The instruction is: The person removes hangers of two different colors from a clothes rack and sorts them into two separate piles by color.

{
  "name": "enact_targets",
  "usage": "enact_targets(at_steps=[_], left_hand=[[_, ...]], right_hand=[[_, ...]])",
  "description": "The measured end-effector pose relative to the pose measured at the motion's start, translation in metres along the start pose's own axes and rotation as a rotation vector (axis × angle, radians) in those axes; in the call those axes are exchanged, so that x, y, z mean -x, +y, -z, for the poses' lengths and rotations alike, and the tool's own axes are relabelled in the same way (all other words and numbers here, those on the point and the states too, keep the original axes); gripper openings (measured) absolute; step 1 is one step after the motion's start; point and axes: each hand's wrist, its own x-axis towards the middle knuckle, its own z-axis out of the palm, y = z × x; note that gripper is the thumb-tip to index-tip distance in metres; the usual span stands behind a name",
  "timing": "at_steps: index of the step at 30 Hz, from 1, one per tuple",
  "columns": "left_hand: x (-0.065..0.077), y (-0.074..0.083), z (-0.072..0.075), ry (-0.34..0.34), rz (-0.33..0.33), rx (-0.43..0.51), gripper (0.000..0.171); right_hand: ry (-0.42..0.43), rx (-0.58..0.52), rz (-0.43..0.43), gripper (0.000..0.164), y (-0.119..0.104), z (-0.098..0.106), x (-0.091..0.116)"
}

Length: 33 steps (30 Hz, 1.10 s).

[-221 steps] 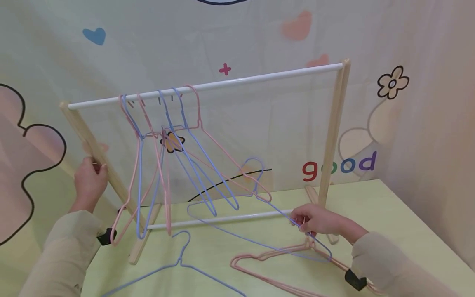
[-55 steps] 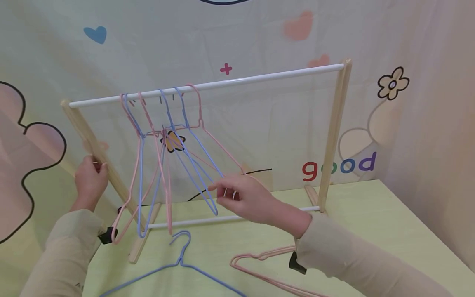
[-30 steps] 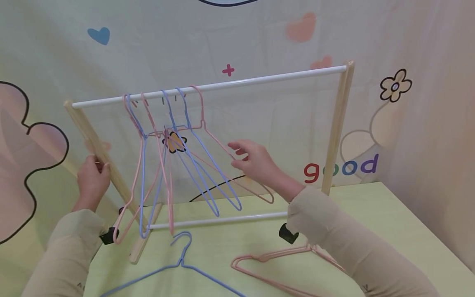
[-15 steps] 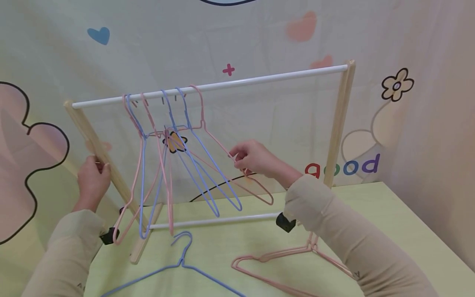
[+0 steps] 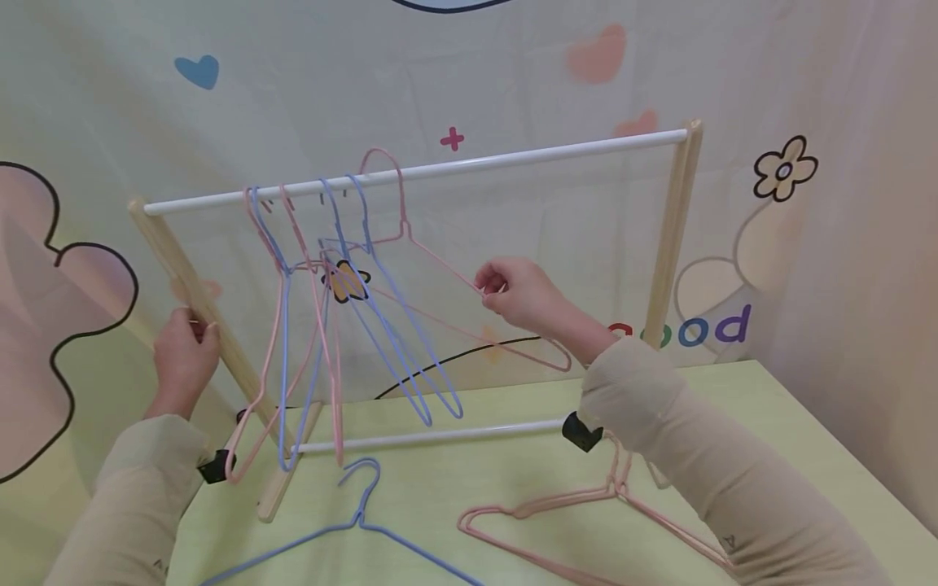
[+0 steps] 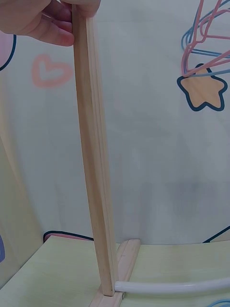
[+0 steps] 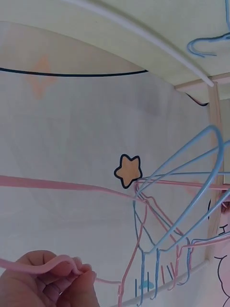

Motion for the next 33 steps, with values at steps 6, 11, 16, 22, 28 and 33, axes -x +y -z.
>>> enact_targets(at_steps=[6,11,16,22,28,33], left_hand=[[0.0,-0.001,0.001,0.001,-0.002,-0.004,0.03],[0.002,-0.002,0.0,0.001,0.004,-0.012,0.03],[0.003,-0.001,0.0,0.008,0.0,-0.017,0.029],[0.003,-0.001,0.0,0.022,-0.01,-0.015,0.028],[0.002,-0.001,-0.001,0.032,-0.021,-0.018,0.027],[0.001,0.0,0.0,0.015,-0.012,-0.018,0.028]], right_hand=[[0.064,0.069,0.006,0.018,-0.004,0.011,0.007],[0.136,0.208,0.055,0.019,-0.003,0.018,0.015],[0.198,0.241,0.072,0.019,-0.004,0.03,0.019],[0.26,0.255,0.083,0.019,-0.004,0.045,0.027],[0.335,0.278,0.109,0.018,0.003,0.057,0.035],[0.357,0.293,0.084,0.019,0.009,0.07,0.045]])
